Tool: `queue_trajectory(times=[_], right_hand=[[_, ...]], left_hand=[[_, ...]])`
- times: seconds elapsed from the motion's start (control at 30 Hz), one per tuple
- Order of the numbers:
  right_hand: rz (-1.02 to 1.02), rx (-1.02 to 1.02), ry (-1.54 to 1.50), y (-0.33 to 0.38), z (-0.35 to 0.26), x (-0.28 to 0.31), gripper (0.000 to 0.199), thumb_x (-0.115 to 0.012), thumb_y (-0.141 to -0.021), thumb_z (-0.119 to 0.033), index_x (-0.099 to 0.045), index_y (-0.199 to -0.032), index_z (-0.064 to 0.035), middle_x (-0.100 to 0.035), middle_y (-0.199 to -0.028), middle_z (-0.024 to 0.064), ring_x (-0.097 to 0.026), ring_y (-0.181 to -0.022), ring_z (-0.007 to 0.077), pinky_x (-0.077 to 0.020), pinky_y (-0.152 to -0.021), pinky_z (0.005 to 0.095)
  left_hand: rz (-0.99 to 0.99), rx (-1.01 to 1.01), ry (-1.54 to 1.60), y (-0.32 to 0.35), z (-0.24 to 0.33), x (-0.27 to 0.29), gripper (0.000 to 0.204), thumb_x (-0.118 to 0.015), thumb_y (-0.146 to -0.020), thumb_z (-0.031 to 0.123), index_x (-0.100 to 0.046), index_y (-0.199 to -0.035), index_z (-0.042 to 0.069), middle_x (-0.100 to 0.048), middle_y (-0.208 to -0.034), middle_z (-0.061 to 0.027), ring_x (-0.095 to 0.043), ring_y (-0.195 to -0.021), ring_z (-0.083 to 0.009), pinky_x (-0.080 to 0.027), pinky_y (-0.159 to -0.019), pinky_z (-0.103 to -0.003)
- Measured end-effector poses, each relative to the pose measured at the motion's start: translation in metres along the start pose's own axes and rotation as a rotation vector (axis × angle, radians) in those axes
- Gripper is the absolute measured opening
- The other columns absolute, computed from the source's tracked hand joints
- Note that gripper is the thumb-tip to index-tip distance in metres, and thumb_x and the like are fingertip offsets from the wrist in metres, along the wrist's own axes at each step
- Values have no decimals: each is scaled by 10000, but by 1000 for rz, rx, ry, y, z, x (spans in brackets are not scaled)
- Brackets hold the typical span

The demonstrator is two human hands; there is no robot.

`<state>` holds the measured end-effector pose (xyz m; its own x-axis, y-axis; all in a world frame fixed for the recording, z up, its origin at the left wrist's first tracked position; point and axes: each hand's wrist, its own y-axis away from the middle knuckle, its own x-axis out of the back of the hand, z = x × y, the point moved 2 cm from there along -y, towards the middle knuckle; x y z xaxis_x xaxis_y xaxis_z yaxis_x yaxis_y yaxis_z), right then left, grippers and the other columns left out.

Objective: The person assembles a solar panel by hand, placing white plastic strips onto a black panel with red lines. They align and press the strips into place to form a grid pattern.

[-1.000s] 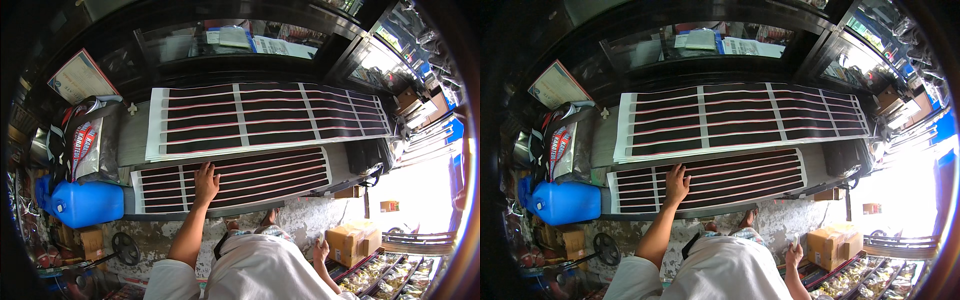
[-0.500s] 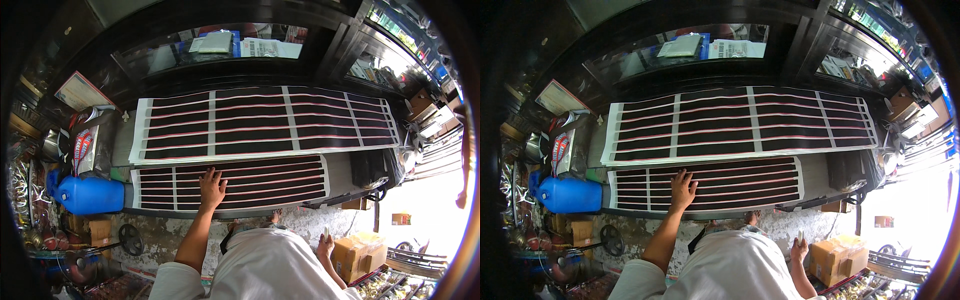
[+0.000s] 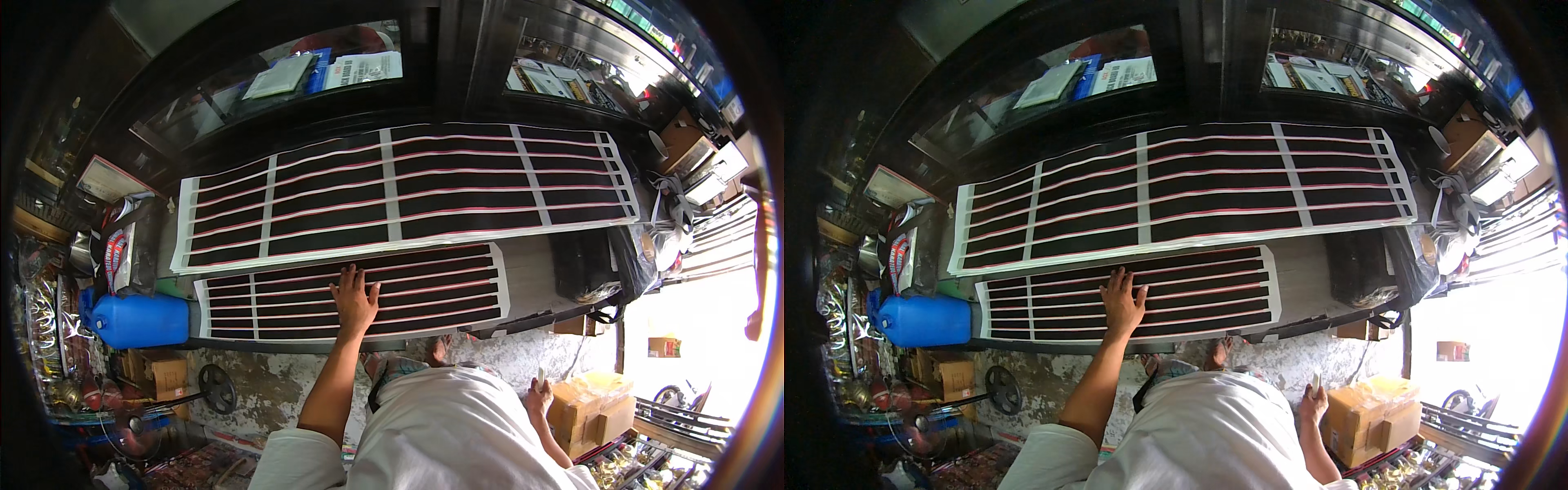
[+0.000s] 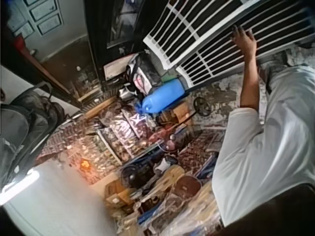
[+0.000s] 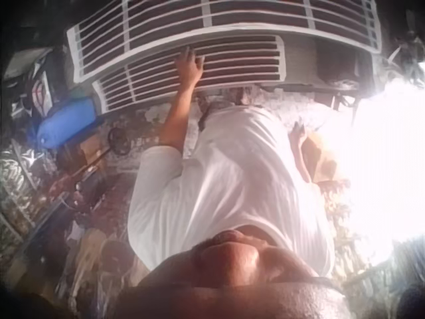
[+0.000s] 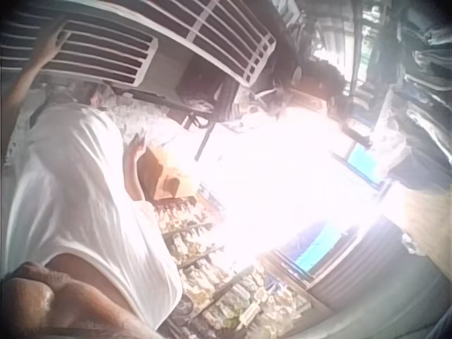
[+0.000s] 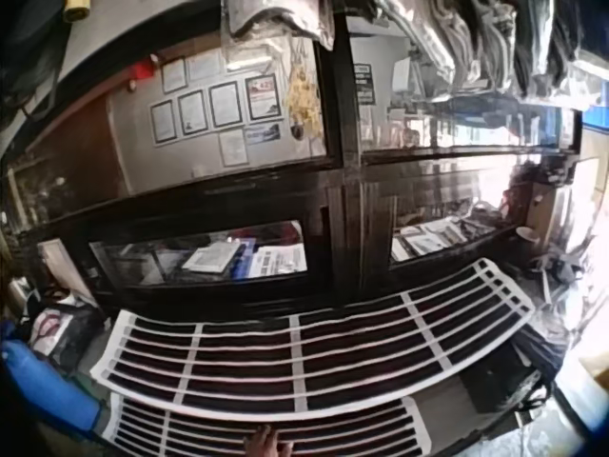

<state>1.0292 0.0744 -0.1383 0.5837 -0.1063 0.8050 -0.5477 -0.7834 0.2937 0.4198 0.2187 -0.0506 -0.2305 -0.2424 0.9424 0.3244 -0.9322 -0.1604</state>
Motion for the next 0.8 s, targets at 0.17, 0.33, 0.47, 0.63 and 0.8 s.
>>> queue_trajectory(times=[0.17, 0.33, 0.47, 0.63, 0.8], right_hand=[[-18, 37, 69, -4, -10, 20, 344, -727, -1022, -331, -720, -1031, 14, -722, -903, 233, -678, -830, 430, -531, -800, 507], [-28, 13, 58, -13, -12, 25, 327, -729, -1028, -324, -727, -1036, 3, -738, -913, 226, -693, -821, 417, -539, -788, 497], [-41, 109, 9, -30, 11, 14, 302, -715, -1056, -315, -718, -1039, -14, -671, -746, 112, -604, -652, 213, -497, -634, 412], [-44, 56, -21, -42, 7, 15, 367, -747, -1025, -326, -733, -1075, 37, -750, -941, 242, -719, -848, 387, -551, -806, 473], [-94, 30, -46, -58, 20, 17, 416, -733, -1027, -356, -735, -1115, 51, -743, -935, 248, -711, -869, 429, -557, -832, 483]], left_hand=[[55, 66, -7, 4, -4, 2, 530, -666, -1081, 438, -677, -1453, 61, -561, -1587, -256, -494, -1507, -459, -357, -1182, -753], [23, -3, -9, 1, 12, 5, 515, -670, -1081, 436, -698, -1426, 54, -578, -1578, -234, -524, -1488, -431, -351, -1188, -769], [-12, -42, 21, -2, 36, -4, 519, -669, -1082, 433, -685, -1438, 56, -563, -1594, -206, -504, -1507, -400, -331, -1199, -789], [2, -117, 67, -11, 72, -16, 502, -675, -1078, 423, -683, -1393, 32, -576, -1538, -184, -538, -1465, -377, -353, -1190, -783], [-3, -185, 75, -22, 103, -26, 490, -668, -1076, 444, -729, -1327, 28, -609, -1501, -178, -542, -1456, -355, -333, -1187, -795]])
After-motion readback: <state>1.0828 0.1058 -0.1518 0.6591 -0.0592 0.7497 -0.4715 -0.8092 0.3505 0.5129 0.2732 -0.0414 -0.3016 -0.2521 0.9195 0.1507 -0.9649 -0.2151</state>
